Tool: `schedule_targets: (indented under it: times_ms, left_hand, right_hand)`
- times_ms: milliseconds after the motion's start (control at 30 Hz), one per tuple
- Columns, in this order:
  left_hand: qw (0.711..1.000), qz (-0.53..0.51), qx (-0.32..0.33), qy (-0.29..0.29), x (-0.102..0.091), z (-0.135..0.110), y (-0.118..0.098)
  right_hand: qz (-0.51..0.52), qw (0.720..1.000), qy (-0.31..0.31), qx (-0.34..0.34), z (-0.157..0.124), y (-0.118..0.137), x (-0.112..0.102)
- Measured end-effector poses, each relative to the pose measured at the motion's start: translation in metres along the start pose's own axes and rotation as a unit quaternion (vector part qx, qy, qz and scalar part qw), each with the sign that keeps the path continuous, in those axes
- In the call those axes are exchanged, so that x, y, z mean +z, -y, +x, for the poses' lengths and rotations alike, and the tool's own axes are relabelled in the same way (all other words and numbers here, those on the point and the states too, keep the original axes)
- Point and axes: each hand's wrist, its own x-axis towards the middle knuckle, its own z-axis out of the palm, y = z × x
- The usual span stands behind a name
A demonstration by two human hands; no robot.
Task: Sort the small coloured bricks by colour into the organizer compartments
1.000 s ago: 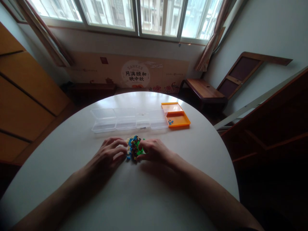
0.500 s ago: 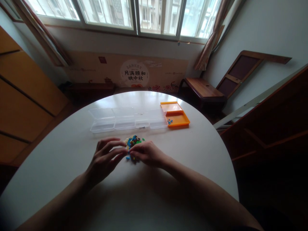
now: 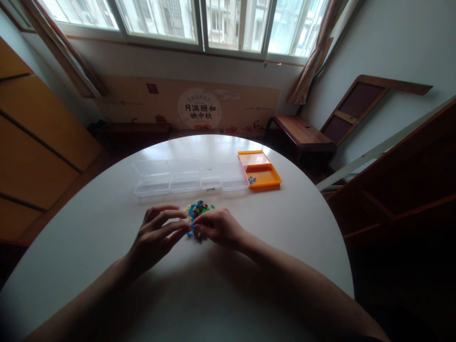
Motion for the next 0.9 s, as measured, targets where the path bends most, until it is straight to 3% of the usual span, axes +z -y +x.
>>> schedule_targets:
  times_ms: [233,367,533,633,767,900]
  left_hand:
    - [0.999,0.021,-0.012,0.025,0.0,-0.001,0.003]
    - [0.996,0.013,-0.018,0.081,-0.002,-0.002,0.004]
    - [0.989,-0.011,-0.024,0.144,-0.005,-0.006,0.006]
    - [0.987,-0.022,-0.028,0.158,-0.004,-0.008,0.007]
    - [0.986,-0.023,-0.036,0.163,-0.003,-0.009,0.008]
    - [0.985,-0.02,-0.041,0.167,-0.003,-0.009,0.008]
  right_hand:
    - [-0.126,0.989,-0.064,-0.038,0.0,-0.005,-0.011]
    - [-0.166,0.975,-0.143,-0.026,0.004,-0.019,-0.028]
    - [-0.222,0.922,-0.315,0.037,0.009,-0.046,-0.068]
    - [-0.234,0.886,-0.388,0.096,0.007,-0.063,-0.092]
    - [-0.244,0.859,-0.424,0.15,0.003,-0.079,-0.109]
    - [-0.238,0.856,-0.429,0.16,0.002,-0.083,-0.112]
